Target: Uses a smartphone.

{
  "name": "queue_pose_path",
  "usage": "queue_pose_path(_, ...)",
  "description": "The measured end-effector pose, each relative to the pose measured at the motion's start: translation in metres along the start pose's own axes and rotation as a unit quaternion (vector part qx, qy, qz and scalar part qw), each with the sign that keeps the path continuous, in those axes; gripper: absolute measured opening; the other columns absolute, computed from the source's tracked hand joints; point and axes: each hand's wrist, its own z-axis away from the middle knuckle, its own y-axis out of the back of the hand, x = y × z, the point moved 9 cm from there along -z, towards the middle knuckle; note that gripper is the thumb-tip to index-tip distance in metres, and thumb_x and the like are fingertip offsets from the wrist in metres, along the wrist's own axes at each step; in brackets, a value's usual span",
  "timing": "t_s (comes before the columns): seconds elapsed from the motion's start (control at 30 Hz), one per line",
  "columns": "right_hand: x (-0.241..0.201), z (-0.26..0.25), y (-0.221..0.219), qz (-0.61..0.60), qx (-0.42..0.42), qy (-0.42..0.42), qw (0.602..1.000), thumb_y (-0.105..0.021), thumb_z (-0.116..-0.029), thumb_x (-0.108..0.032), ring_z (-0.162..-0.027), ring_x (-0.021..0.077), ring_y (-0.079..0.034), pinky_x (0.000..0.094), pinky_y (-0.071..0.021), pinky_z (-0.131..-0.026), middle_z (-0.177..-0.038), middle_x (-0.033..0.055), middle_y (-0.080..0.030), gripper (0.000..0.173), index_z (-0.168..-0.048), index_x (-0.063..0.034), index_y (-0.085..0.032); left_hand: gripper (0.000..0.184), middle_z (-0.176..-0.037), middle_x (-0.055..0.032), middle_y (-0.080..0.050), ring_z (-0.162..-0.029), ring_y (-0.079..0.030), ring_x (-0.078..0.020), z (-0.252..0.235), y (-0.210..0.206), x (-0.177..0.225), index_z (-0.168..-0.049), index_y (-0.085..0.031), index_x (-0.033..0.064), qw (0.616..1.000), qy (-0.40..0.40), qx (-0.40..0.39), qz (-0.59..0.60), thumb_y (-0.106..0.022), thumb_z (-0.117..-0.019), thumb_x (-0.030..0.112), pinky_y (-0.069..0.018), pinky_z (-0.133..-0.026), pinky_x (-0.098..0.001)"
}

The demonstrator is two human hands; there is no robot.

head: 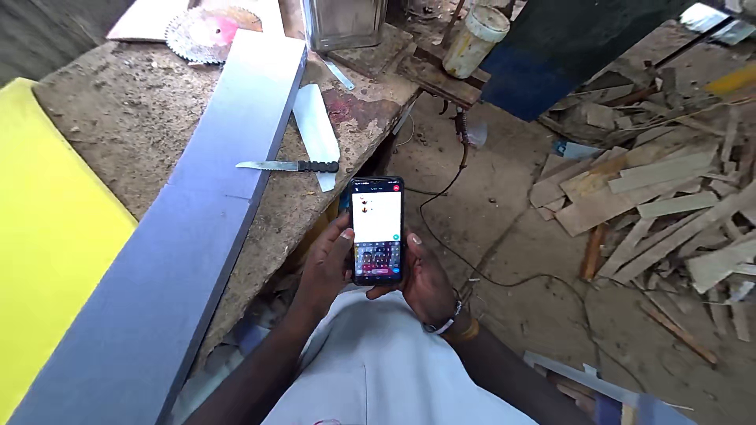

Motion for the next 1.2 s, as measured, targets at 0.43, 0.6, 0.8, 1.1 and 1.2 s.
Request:
queue_pose_path(0.43,-0.004,-0.014,0.028,0.03,0.042,-0.053,0.997,-0.033,-0.1054,-0.056,-0.092,0.0385,-0.074,0.0506,-0.0641,-0.062,-0.12,0.0222,-0.068,0.057,-0.15,-0.0211,-0.044,0.045,-0.127,-0.0058,-0.068,-0.097,-0.072,-0.0222,-0.039,0.006,0.03,-0.15,-0.05,0.0229,0.992,-0.092,0.061,-0.057,-0.051,-0.1064,0.012,-0.063,-0.079,-0.0371)
queue_pose_path(0.6,-0.01,-0.043,0.035,0.024,0.023,-0.072,0.997,-0.037,-0.1045,-0.057,-0.091,0.0391,-0.074,0.0512,-0.0641,-0.062,-0.12,0.0227,-0.067,0.058,-0.149,-0.0204,-0.044,0.047,-0.126,-0.0029,-0.068,-0.089,-0.072,-0.0188,-0.062,0.005,0.037,-0.151,-0.05,0.0251,0.979,-0.115,0.096,-0.138,-0.052,-0.1057,0.013,-0.0628,-0.07,-0.0325)
queue_pose_path(0.8,-0.034,-0.094,0.044,0.015,-0.016,-0.098,0.995,-0.041,-0.1041,-0.056,-0.093,0.0391,-0.073,0.051,-0.0643,-0.063,-0.123,0.0223,-0.066,0.059,-0.154,-0.0249,-0.039,0.047,-0.121,-0.0038,-0.068,-0.093,-0.071,-0.0152,-0.106,0.004,0.059,-0.152,-0.05,0.0216,0.963,-0.136,0.141,-0.187,-0.052,-0.1055,0.015,-0.0623,-0.076,-0.0306)
queue_pose_path(1.1,-0.109,-0.183,0.08,-0.001,-0.089,-0.091,0.992,-0.041,-0.1019,-0.062,-0.095,0.0409,-0.073,0.0529,-0.064,-0.064,-0.126,0.0219,-0.065,0.062,-0.153,-0.0271,-0.038,0.047,-0.126,-0.0056,-0.064,-0.094,-0.069,-0.0148,-0.204,-0.03,0.096,-0.151,-0.051,0.0139,0.933,-0.201,0.189,-0.229,-0.052,-0.1038,0.016,-0.0612,-0.08,-0.0301)
queue_pose_path(1.2,-0.134,-0.208,0.09,-0.002,-0.111,-0.088,0.99,-0.043,-0.0986,-0.068,-0.097,0.0404,-0.072,0.0531,-0.0639,-0.065,-0.127,0.0207,-0.065,0.067,-0.153,-0.0278,-0.039,0.047,-0.125,-0.006,-0.064,-0.095,-0.068,-0.0144,-0.234,-0.04,0.105,-0.151,-0.051,0.0126,0.925,-0.216,0.202,-0.239,-0.051,-0.1039,0.017,-0.0604,-0.08,-0.0302)
